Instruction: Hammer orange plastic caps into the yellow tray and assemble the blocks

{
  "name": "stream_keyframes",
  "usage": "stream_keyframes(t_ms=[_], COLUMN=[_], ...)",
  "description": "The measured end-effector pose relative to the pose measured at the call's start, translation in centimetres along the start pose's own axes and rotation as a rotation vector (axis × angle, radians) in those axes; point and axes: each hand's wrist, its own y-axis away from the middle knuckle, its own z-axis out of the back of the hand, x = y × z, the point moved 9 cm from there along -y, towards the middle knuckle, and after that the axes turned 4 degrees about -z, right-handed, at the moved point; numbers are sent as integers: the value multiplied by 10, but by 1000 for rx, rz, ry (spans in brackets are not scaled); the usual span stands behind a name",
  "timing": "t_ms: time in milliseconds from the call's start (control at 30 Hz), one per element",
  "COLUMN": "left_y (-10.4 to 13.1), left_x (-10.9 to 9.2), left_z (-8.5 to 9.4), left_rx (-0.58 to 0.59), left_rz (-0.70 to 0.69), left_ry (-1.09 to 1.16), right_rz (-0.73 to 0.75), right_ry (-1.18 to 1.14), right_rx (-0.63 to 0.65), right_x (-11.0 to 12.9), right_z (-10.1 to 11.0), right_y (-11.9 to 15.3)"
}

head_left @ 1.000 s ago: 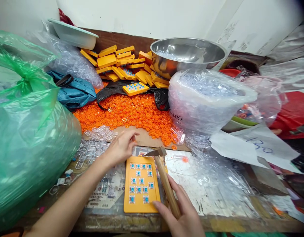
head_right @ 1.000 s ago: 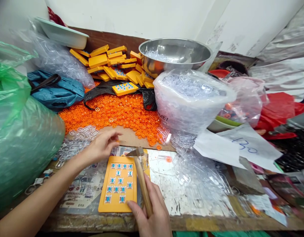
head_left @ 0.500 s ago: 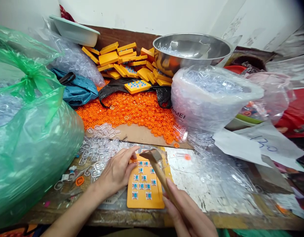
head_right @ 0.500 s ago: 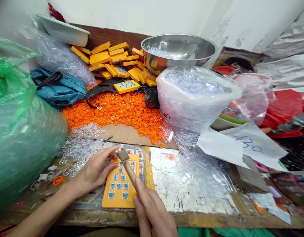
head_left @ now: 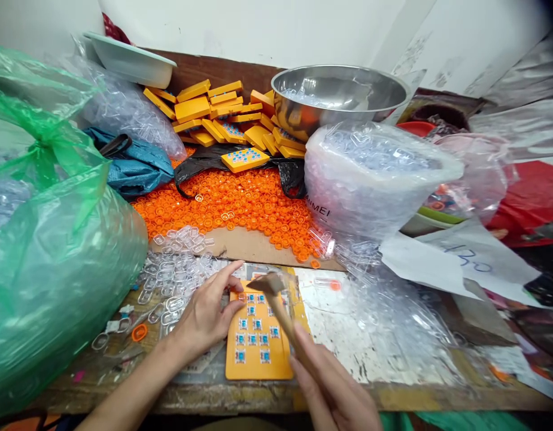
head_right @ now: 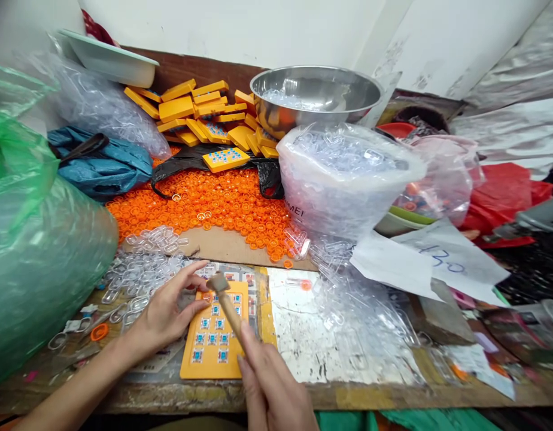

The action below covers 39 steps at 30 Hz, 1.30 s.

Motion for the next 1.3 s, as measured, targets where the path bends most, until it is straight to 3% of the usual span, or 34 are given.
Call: stream_keyframes(t_ms=[67, 133, 300, 500, 600, 700, 900, 1100, 1200, 1300], left_y=[1, 2, -7, -77, -111, -127, -120, -114, -96, -61], left_x=[2, 5, 6, 22, 41, 51, 40, 37, 17, -10], left_z=[-1, -2, 6, 34, 26, 14, -6, -13, -10, -7], left_rx=[-7, -10, 57, -38, 0, 70, 220, 230, 220, 219], left_rz=[21, 56, 98, 105, 143, 172, 134, 74, 14, -44], left_ry=[17, 51, 23, -311, -413, -473, -472, -467, -403, -315], right_rz=[-2, -21, -234, -381, -384, -438, -533, -586, -594, -521], right_ry=[17, 7, -141, -117, -97, -97, -184, -278, -284, -255], right_rx=[100, 105, -193, -196, -210, -218, -233, -241, -290, -342], right_x=[-1, -4, -23, -56, -62, -68, -81, -82, -75, -62], right_z=[-11, -15, -1, -14, -16, -17, -20, -20, -14, -6], right_y=[0, 0, 10, 27, 30, 33, 39, 37, 38, 35])
